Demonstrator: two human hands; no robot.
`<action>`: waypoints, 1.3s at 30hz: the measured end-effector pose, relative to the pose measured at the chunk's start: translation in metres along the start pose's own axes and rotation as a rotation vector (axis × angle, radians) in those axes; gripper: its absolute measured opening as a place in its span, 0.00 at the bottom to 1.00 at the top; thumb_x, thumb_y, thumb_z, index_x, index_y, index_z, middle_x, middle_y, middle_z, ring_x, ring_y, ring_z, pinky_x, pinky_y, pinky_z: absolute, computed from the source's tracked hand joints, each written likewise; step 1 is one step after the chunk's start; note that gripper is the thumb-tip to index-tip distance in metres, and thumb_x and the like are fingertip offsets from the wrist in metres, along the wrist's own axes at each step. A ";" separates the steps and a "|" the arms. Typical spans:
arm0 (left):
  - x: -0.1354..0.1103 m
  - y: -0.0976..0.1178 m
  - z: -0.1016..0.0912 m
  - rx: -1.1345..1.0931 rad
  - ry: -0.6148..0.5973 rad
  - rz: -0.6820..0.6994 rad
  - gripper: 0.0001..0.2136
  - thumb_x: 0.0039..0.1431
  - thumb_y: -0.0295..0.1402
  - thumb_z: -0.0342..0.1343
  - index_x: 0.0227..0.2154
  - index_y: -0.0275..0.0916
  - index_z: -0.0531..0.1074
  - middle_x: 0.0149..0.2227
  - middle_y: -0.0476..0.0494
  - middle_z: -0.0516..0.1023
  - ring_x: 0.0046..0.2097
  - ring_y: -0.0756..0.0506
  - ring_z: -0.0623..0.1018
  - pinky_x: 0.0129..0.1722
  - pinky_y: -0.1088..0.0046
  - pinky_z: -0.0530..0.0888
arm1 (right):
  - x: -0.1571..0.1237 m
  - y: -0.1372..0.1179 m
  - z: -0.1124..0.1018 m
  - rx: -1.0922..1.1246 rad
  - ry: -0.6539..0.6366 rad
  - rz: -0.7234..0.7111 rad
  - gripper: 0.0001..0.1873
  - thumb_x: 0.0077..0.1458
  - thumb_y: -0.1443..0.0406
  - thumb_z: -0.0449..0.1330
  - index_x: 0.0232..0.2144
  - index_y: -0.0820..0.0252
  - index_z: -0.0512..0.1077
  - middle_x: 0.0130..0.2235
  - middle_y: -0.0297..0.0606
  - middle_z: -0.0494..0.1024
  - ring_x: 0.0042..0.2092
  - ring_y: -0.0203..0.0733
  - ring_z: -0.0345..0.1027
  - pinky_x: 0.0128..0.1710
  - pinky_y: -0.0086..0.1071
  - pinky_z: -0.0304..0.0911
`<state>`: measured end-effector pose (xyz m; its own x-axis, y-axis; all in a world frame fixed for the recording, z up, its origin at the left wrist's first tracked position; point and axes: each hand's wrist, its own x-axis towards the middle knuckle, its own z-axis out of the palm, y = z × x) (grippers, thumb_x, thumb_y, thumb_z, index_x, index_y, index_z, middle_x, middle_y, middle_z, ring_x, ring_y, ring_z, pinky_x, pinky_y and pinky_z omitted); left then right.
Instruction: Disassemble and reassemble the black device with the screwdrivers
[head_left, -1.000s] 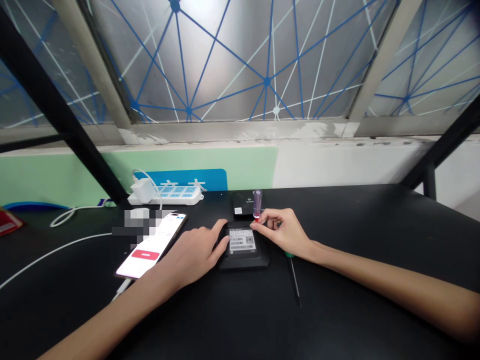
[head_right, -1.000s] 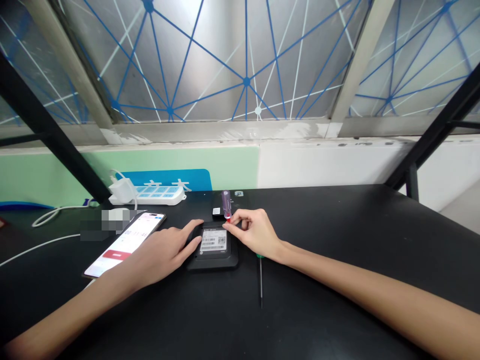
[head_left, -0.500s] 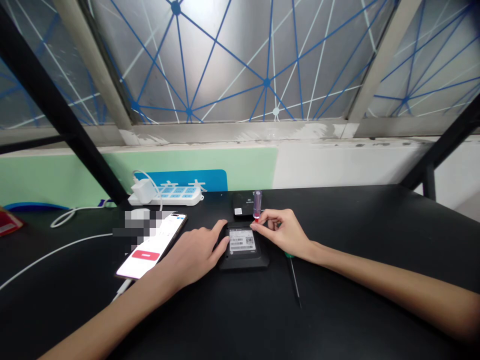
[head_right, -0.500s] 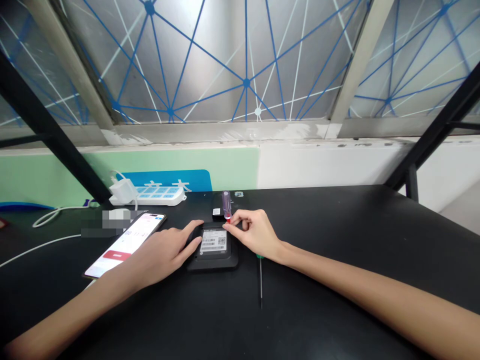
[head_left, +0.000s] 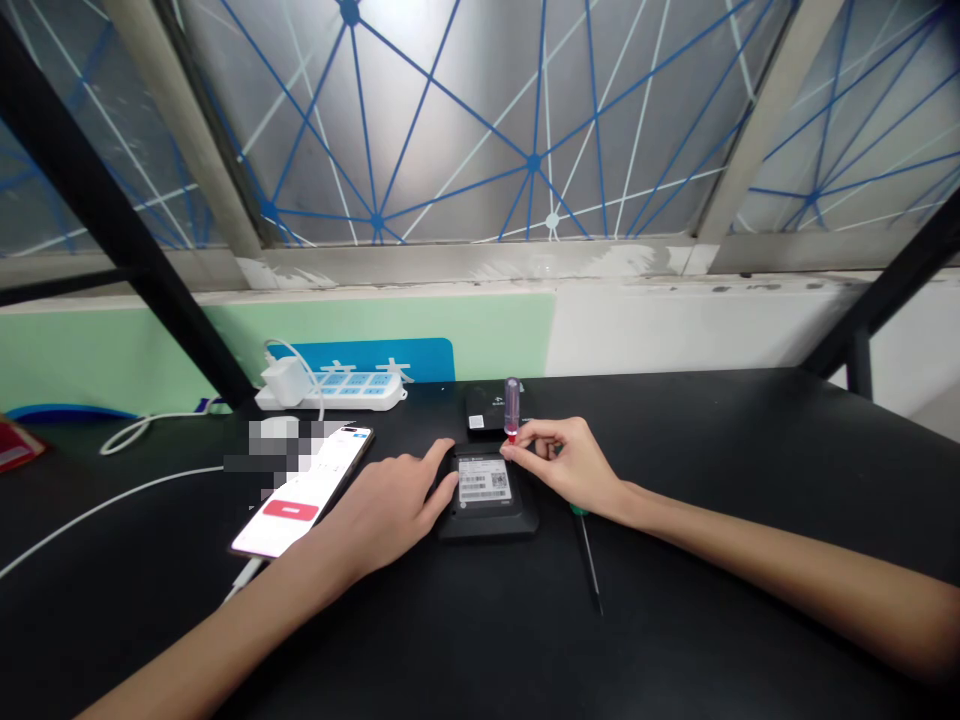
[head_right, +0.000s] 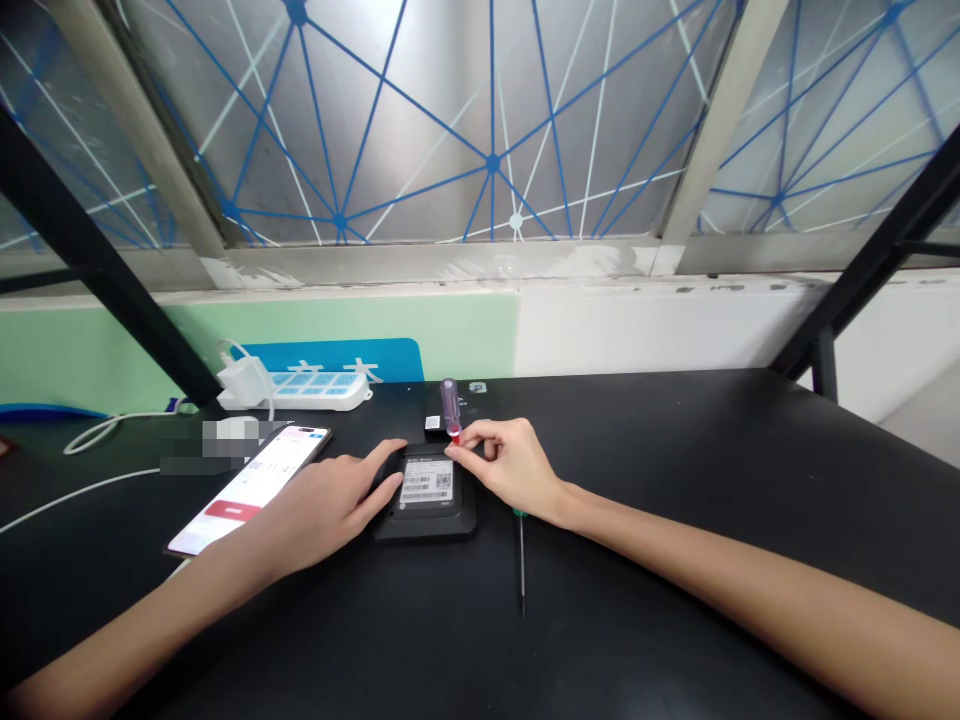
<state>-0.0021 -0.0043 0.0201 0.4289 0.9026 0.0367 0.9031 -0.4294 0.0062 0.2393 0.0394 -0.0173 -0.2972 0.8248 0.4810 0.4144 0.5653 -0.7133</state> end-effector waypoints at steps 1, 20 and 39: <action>0.000 0.000 0.000 -0.001 0.002 0.000 0.24 0.71 0.44 0.33 0.61 0.38 0.59 0.29 0.41 0.77 0.30 0.38 0.78 0.29 0.66 0.69 | 0.000 0.000 0.000 -0.002 0.000 -0.002 0.15 0.57 0.57 0.63 0.25 0.62 0.75 0.16 0.26 0.59 0.20 0.31 0.46 0.23 0.30 0.47; 0.001 -0.002 0.003 -0.001 0.008 0.001 0.23 0.71 0.45 0.33 0.60 0.39 0.59 0.28 0.42 0.77 0.30 0.38 0.78 0.29 0.66 0.68 | 0.000 0.003 0.001 0.022 0.009 0.018 0.17 0.54 0.54 0.66 0.23 0.62 0.73 0.17 0.28 0.63 0.20 0.31 0.49 0.22 0.28 0.49; 0.001 0.007 0.001 0.000 -0.021 -0.155 0.27 0.69 0.47 0.34 0.59 0.32 0.61 0.30 0.36 0.78 0.32 0.33 0.79 0.29 0.63 0.68 | 0.005 -0.008 -0.008 0.403 0.130 0.130 0.13 0.63 0.57 0.56 0.46 0.58 0.66 0.23 0.30 0.72 0.21 0.30 0.57 0.20 0.25 0.53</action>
<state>0.0052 -0.0065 0.0196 0.2842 0.9586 0.0147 0.9587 -0.2844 0.0100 0.2414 0.0393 -0.0044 -0.1437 0.8978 0.4163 0.0652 0.4283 -0.9013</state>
